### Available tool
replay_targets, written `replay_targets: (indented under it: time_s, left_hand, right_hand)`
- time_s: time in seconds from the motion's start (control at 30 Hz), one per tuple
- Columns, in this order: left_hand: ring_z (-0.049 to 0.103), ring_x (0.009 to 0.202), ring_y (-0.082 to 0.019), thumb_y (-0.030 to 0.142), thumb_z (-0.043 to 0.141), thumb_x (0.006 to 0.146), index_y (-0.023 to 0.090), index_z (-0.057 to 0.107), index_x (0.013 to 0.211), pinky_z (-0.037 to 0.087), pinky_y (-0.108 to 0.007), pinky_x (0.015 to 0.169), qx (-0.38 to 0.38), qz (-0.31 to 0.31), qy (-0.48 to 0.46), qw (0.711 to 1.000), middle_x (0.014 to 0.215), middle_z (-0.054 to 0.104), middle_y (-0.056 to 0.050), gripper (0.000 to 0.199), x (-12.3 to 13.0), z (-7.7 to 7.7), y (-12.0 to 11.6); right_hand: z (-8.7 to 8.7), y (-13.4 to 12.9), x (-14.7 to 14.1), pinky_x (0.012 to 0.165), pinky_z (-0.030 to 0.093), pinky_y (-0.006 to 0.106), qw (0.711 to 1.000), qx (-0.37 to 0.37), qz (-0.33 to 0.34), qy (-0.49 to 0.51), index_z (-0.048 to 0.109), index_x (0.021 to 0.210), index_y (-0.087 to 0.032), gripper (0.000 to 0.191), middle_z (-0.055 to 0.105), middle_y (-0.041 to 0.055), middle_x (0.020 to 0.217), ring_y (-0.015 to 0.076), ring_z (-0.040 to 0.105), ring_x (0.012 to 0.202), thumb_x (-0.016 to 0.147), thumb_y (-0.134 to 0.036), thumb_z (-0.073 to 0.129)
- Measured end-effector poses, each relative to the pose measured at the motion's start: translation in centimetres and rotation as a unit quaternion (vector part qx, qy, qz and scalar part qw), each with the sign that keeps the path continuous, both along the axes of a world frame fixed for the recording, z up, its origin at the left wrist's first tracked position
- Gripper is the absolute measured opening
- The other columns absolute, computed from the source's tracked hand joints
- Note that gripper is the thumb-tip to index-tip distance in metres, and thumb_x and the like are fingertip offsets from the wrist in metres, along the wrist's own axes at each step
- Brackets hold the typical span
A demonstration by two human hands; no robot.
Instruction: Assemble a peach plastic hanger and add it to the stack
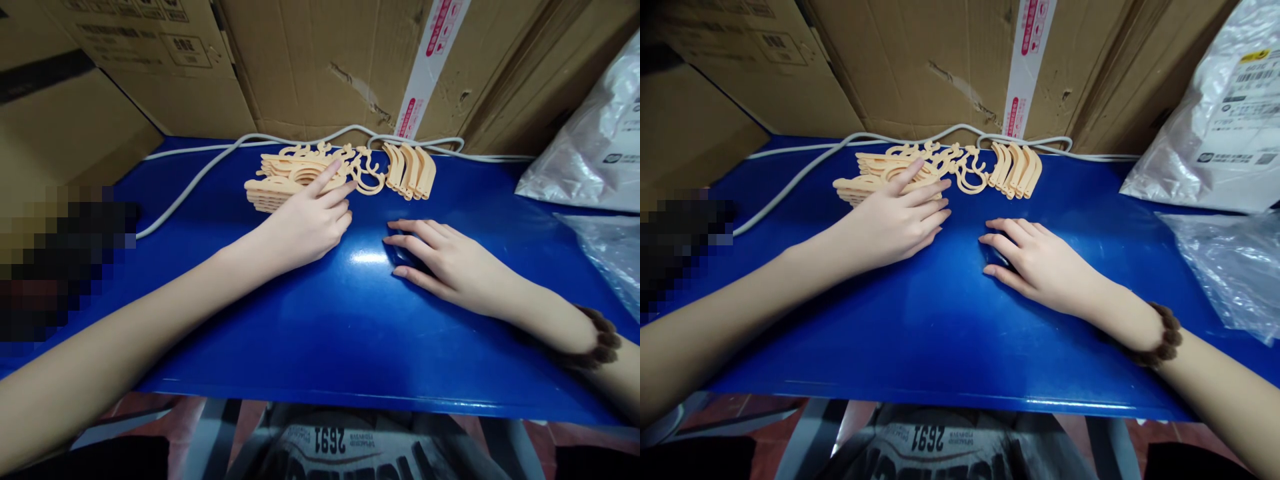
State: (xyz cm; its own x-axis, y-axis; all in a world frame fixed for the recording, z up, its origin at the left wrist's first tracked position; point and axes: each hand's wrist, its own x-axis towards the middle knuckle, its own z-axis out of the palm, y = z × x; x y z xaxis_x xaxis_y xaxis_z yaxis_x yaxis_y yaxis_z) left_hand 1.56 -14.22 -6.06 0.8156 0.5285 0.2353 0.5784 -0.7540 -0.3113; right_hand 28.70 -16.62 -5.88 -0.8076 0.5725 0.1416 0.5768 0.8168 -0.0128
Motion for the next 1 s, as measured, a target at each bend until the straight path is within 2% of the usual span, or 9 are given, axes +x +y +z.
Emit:
replay_targets:
  time_s: [0.2, 0.27, 0.4, 0.53, 0.63, 0.7, 0.83, 0.9, 1.0]
  left_hand:
    - [0.047, 0.139, -0.031, 0.015, 0.032, 0.102, 0.008, 0.071, 0.114, 0.027, -0.060, 0.122, 0.031, -0.015, 0.016, 0.999, 0.115, 0.072, -0.015, 0.041, 0.4, 0.4, -0.7]
    - [0.049, 0.138, -0.030, 0.018, 0.033, 0.102, 0.009, 0.067, 0.122, 0.029, -0.060, 0.121, 0.033, -0.025, 0.002, 0.999, 0.124, 0.069, -0.014, 0.040, 0.7, 0.2, -1.0]
    - [0.047, 0.139, -0.029, 0.031, 0.042, 0.103, 0.004, 0.052, 0.140, 0.031, -0.051, 0.121, -0.035, -0.056, -0.053, 0.996, 0.149, 0.049, -0.018, 0.047, 1.6, -0.7, -1.9]
    - [0.050, 0.137, -0.026, 0.036, 0.041, 0.105, 0.005, 0.049, 0.143, 0.038, -0.039, 0.117, -0.095, -0.050, -0.065, 0.992, 0.149, 0.049, -0.016, 0.050, 2.0, -1.7, -2.3]
    - [0.051, 0.136, -0.027, 0.037, 0.037, 0.106, 0.005, 0.050, 0.143, 0.042, -0.037, 0.114, -0.102, -0.048, -0.065, 0.992, 0.148, 0.050, -0.016, 0.051, 2.0, -1.9, -2.3]
    - [0.051, 0.136, -0.027, 0.036, 0.035, 0.106, 0.003, 0.051, 0.142, 0.042, -0.037, 0.114, -0.095, -0.056, -0.063, 0.992, 0.148, 0.051, -0.017, 0.050, 1.9, -1.8, -2.3]
    - [0.051, 0.137, -0.026, 0.036, 0.035, 0.107, 0.004, 0.053, 0.140, 0.042, -0.036, 0.114, -0.091, -0.061, -0.066, 0.992, 0.147, 0.052, -0.016, 0.050, 1.9, -1.8, -2.2]
    - [0.050, 0.138, -0.025, 0.036, 0.036, 0.106, 0.004, 0.053, 0.140, 0.041, -0.036, 0.115, -0.091, -0.062, -0.069, 0.992, 0.147, 0.051, -0.016, 0.049, 1.9, -1.9, -2.2]
    - [0.048, 0.139, -0.025, 0.035, 0.037, 0.106, 0.004, 0.053, 0.140, 0.040, -0.036, 0.116, -0.088, -0.064, -0.072, 0.992, 0.147, 0.051, -0.016, 0.049, 1.9, -2.0, -2.1]
  right_hand:
    - [0.0, 0.1, 0.0, 0.100, 0.048, 0.049, 1.000, 0.001, 0.002, -0.004, 0.056, 0.133, -0.014, 0.045, 0.054, 0.0184, 0.142, 0.0317, 0.057, 0.123, 0.101, -0.044, 0.045]
    - [0.0, 0.0, 0.0, 0.100, 0.048, 0.049, 1.000, 0.002, 0.000, -0.005, 0.057, 0.132, -0.014, 0.046, 0.054, 0.0187, 0.141, 0.0319, 0.057, 0.123, 0.100, -0.044, 0.045]
    - [0.0, 0.1, 0.0, 0.100, 0.048, 0.050, 1.000, 0.005, 0.000, -0.004, 0.055, 0.134, -0.013, 0.048, 0.054, 0.0199, 0.141, 0.0324, 0.056, 0.123, 0.101, -0.044, 0.044]
    - [0.1, 0.3, 0.1, 0.099, 0.049, 0.049, 1.000, -0.001, 0.013, 0.009, 0.057, 0.132, -0.016, 0.043, 0.056, 0.0183, 0.139, 0.0314, 0.058, 0.122, 0.100, -0.043, 0.047]
    - [0.7, 0.4, 0.3, 0.093, 0.052, 0.041, 0.999, -0.012, 0.016, 0.049, 0.061, 0.122, -0.019, 0.030, 0.066, 0.0127, 0.125, 0.0256, 0.064, 0.110, 0.100, -0.035, 0.048]
    - [1.5, 0.5, 0.5, 0.086, 0.053, 0.038, 0.997, -0.007, -0.010, 0.074, 0.063, 0.116, -0.021, 0.025, 0.071, 0.0094, 0.112, 0.0238, 0.066, 0.100, 0.100, -0.032, 0.048]
    - [3.3, 1.7, 1.0, 0.081, 0.051, 0.042, 0.989, 0.059, -0.116, 0.072, 0.066, 0.109, -0.021, 0.029, 0.071, 0.0117, 0.104, 0.0294, 0.065, 0.096, 0.099, -0.041, 0.047]
    - [4.1, 3.2, 1.3, 0.076, 0.050, 0.041, 0.981, 0.068, -0.167, 0.069, 0.067, 0.110, -0.019, 0.036, 0.071, 0.0133, 0.102, 0.0303, 0.066, 0.093, 0.099, -0.045, 0.045]
    - [4.7, 6.4, 1.8, 0.078, 0.048, 0.042, 0.969, 0.072, -0.237, 0.025, 0.065, 0.117, -0.015, 0.041, 0.071, 0.0174, 0.108, 0.0327, 0.066, 0.096, 0.096, -0.047, 0.048]
